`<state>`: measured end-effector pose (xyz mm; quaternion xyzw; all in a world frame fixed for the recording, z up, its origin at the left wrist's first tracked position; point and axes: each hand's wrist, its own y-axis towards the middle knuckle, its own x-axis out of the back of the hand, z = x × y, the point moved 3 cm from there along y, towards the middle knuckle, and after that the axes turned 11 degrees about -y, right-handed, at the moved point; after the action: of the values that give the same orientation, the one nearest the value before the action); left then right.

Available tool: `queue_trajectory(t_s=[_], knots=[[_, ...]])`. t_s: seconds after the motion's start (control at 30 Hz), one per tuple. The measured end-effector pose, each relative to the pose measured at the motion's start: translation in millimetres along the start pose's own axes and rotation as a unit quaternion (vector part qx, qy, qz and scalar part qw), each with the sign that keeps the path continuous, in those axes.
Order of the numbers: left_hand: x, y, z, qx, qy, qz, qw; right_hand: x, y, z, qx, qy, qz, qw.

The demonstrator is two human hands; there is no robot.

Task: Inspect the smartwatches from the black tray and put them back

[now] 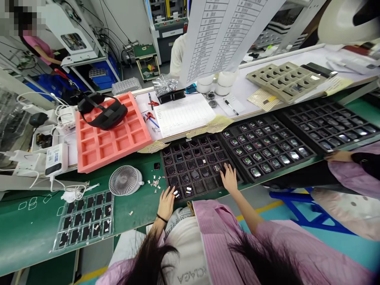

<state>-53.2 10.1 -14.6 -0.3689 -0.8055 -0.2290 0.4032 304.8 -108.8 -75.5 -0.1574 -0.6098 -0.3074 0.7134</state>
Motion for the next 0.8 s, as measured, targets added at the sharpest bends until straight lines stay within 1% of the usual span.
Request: queue_trajectory(t_s=[0.1,0.2,0.3,0.43,0.67,0.8], knots=[[-2.2,-1,3,0.011,-0.007,-0.002,1.0,7,-7,-1,-0.018,-0.004,-0.023,1.0],[-3.7,0,4,0.018,-0.018,-0.001,1.0,8,-8,8,-0.018,-0.005,-0.026,0.999],[-4.3,3,3,0.014,-0.03,0.001,0.999,4,-3,21,-0.028,-0.009,-0.024,0.999],[-4.1,3,1,0.01,-0.04,-0.006,0.999,-8,6,31,-0.068,-0.007,-0.018,0.998],[-2.0,0,2,0.028,-0.054,-0.008,0.998,-21,16,25,-0.144,0.02,-0.02,0.989],[-1.0,0,0,0.028,-0.053,-0.007,0.998,-23,19,21,-0.151,0.036,-0.022,0.988]])
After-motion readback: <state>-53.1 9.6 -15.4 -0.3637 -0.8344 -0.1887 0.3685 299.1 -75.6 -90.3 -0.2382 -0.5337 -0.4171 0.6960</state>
